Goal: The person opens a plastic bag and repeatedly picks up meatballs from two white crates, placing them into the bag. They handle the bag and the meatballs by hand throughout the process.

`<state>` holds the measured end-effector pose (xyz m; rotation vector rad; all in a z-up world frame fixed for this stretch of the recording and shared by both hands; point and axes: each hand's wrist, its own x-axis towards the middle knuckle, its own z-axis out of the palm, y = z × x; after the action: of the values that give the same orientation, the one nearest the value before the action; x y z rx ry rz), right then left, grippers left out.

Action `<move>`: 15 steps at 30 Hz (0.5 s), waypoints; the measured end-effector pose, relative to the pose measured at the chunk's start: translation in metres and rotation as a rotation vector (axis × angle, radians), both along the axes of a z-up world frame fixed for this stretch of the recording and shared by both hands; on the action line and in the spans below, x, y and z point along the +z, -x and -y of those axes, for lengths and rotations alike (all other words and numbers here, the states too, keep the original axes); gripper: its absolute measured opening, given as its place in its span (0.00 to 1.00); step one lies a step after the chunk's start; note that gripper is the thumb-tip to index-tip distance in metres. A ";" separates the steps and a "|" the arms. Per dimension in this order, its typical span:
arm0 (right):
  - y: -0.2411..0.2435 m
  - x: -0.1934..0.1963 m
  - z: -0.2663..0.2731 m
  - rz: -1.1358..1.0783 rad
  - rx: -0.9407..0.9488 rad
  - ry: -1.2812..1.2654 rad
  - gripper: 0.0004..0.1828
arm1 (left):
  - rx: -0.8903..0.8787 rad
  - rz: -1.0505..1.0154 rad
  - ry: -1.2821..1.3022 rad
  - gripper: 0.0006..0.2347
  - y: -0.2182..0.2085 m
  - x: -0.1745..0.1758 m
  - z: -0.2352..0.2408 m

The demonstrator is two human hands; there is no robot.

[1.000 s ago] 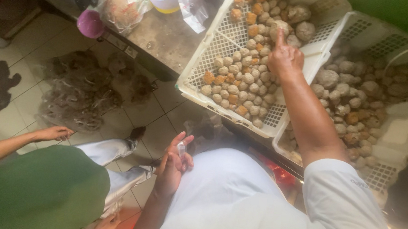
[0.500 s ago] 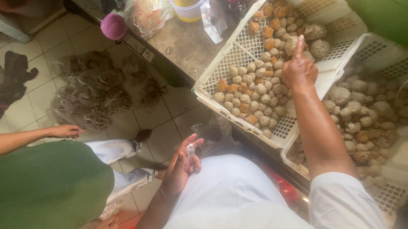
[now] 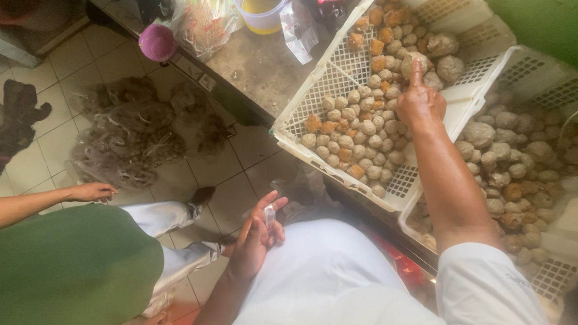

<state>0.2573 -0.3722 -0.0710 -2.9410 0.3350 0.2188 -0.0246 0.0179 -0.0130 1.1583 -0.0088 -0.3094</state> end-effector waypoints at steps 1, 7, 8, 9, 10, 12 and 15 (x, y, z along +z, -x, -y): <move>0.000 0.000 0.001 -0.016 -0.015 -0.012 0.47 | -0.004 0.006 -0.002 0.39 -0.001 0.000 0.000; 0.001 0.003 -0.001 0.056 -0.017 -0.040 0.47 | 0.004 -0.010 0.017 0.39 0.001 -0.001 -0.002; 0.002 0.005 -0.001 0.060 -0.007 -0.024 0.47 | 0.003 -0.006 0.018 0.39 0.000 -0.002 -0.001; 0.001 0.008 -0.002 0.064 0.007 -0.010 0.46 | 0.005 -0.001 0.017 0.39 -0.001 -0.002 -0.001; 0.000 0.011 -0.004 0.068 0.020 0.005 0.46 | 0.006 0.005 0.017 0.39 -0.002 -0.002 -0.001; 0.003 0.014 -0.007 0.038 -0.026 -0.029 0.45 | 0.004 -0.004 0.017 0.39 -0.002 -0.001 -0.002; 0.008 0.018 -0.008 0.019 -0.016 -0.002 0.44 | -0.003 -0.009 0.001 0.38 -0.001 0.001 0.000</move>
<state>0.2497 -0.3646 -0.0532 -2.9352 0.3546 0.1889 -0.0240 0.0175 -0.0121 1.1560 -0.0030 -0.3171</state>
